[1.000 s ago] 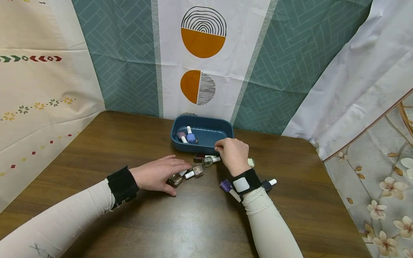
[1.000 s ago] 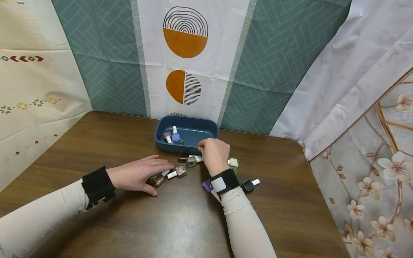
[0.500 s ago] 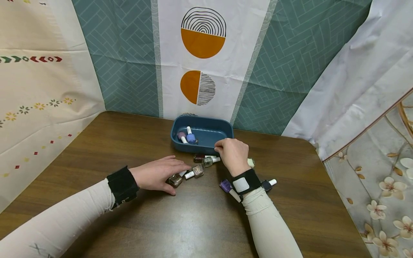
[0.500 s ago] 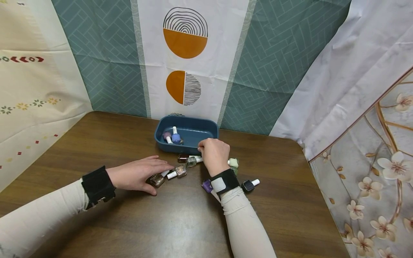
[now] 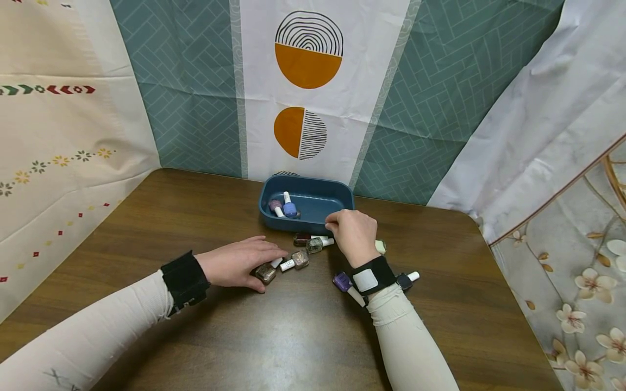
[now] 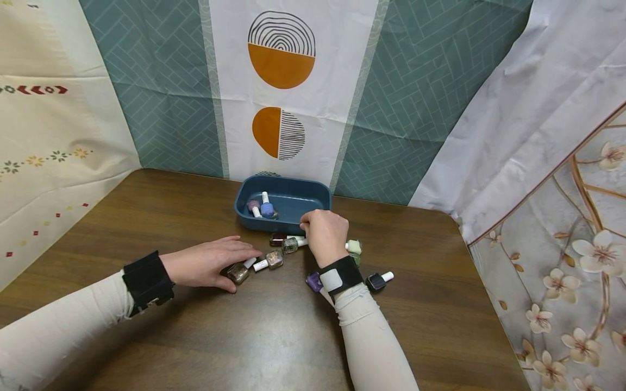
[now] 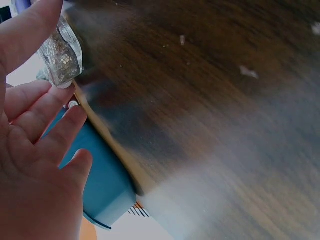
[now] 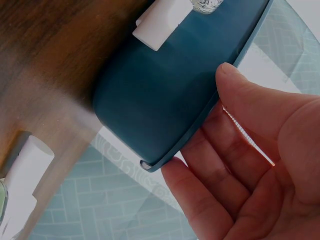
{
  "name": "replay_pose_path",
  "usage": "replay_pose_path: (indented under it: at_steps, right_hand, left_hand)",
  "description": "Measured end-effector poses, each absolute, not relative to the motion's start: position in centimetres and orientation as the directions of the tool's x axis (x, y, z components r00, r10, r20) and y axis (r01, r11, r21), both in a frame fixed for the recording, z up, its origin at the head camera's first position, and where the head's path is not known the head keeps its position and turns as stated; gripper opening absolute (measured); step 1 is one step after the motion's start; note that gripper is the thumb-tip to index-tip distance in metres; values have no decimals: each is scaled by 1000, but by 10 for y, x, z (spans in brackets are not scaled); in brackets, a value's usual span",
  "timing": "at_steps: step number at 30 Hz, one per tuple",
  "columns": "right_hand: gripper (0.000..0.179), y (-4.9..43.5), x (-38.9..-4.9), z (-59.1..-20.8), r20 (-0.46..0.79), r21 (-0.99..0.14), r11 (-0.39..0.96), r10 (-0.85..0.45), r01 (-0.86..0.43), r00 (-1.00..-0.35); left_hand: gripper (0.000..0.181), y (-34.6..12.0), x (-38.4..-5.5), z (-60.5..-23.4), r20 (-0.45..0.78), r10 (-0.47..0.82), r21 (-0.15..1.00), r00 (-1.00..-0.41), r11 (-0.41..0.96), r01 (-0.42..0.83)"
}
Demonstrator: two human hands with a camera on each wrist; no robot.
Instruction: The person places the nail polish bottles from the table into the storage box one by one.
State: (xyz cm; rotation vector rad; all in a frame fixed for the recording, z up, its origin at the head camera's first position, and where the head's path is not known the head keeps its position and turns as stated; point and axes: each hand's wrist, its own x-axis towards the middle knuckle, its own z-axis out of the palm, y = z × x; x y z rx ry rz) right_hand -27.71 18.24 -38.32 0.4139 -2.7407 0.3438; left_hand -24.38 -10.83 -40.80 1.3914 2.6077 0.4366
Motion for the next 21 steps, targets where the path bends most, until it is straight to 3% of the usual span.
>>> replay_pose_path:
  at_steps: [21]
  right_hand:
    - [12, 182, -276, -382, 367, -176, 931, -241, -321, -899]
  left_hand:
    - [81, -108, -244, -408, 9, 824, 318, -566, 534, 783]
